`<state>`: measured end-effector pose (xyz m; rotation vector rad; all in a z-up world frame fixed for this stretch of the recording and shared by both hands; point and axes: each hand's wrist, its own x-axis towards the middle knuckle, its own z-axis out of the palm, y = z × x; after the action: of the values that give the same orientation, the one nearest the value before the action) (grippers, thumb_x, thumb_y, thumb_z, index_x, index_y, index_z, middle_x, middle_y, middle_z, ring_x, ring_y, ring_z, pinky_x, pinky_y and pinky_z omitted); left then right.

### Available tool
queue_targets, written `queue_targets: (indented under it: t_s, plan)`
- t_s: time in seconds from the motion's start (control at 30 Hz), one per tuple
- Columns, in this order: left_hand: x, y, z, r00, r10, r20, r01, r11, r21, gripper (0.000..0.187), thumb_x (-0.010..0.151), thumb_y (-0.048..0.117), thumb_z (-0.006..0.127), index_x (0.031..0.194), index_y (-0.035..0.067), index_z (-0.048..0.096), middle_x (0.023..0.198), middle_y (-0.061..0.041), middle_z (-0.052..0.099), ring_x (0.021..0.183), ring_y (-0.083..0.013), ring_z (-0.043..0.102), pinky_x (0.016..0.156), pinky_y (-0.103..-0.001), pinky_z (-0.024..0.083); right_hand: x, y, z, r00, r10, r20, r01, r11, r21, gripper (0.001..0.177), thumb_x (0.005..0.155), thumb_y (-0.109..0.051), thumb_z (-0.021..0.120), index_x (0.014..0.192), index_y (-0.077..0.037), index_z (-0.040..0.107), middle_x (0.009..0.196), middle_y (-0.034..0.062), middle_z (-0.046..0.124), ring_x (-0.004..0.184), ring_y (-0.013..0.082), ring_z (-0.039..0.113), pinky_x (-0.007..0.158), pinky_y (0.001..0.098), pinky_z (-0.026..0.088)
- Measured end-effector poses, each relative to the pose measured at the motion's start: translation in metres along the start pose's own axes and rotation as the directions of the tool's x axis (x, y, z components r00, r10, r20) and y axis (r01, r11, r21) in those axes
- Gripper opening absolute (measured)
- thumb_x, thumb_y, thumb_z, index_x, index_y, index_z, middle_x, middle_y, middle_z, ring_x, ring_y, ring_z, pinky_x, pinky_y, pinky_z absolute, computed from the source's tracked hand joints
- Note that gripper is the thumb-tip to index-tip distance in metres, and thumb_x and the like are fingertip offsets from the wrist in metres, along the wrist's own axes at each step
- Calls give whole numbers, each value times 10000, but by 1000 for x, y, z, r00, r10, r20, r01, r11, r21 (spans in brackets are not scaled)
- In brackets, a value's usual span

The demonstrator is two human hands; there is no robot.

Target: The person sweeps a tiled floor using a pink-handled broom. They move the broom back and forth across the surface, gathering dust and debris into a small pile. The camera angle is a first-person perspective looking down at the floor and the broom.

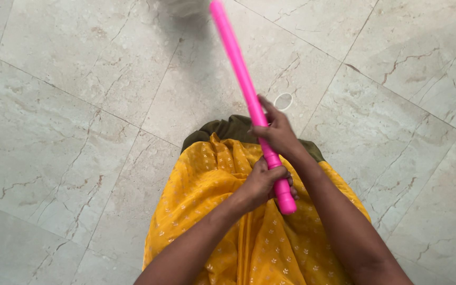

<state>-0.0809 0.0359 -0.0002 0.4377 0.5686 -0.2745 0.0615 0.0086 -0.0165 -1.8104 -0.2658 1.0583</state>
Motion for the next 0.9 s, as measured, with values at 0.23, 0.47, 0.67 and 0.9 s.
queue_targets:
  t_s: [0.23,0.47,0.67,0.9]
  plan:
    - [28,56,2,996,87,-29,-74,949,308,361,887,82,587,1205,5,435,757,-112,611,517,-204,624,456,-350,570,-17,-31,-22,963,78,-258,36,911,410,942,796,-45,732,1554,-160,184,1136,108,692,830,182,715,690,321,655]
    - [73,45,21,995,-27,-101,40,991,128,457,898,217,761,1164,1,459,787,-61,617,521,-103,577,464,-280,546,-1,16,-53,887,64,-458,168,878,448,349,836,-18,704,1113,-58,496,1028,125,633,760,183,664,640,330,592]
    - [76,30,16,967,103,-233,-98,995,33,415,935,303,693,1160,50,452,759,-60,599,481,-120,555,419,-289,507,24,2,-53,957,30,-289,41,970,239,773,818,-16,682,1515,-42,350,1031,158,664,725,199,690,615,313,621]
    - [46,28,12,970,150,-190,-193,953,-232,396,1014,397,519,1134,39,398,694,-59,555,445,-145,562,404,-305,533,26,-21,-11,998,-70,6,69,991,114,1054,721,12,688,1661,-83,221,1130,179,665,801,206,691,678,325,615]
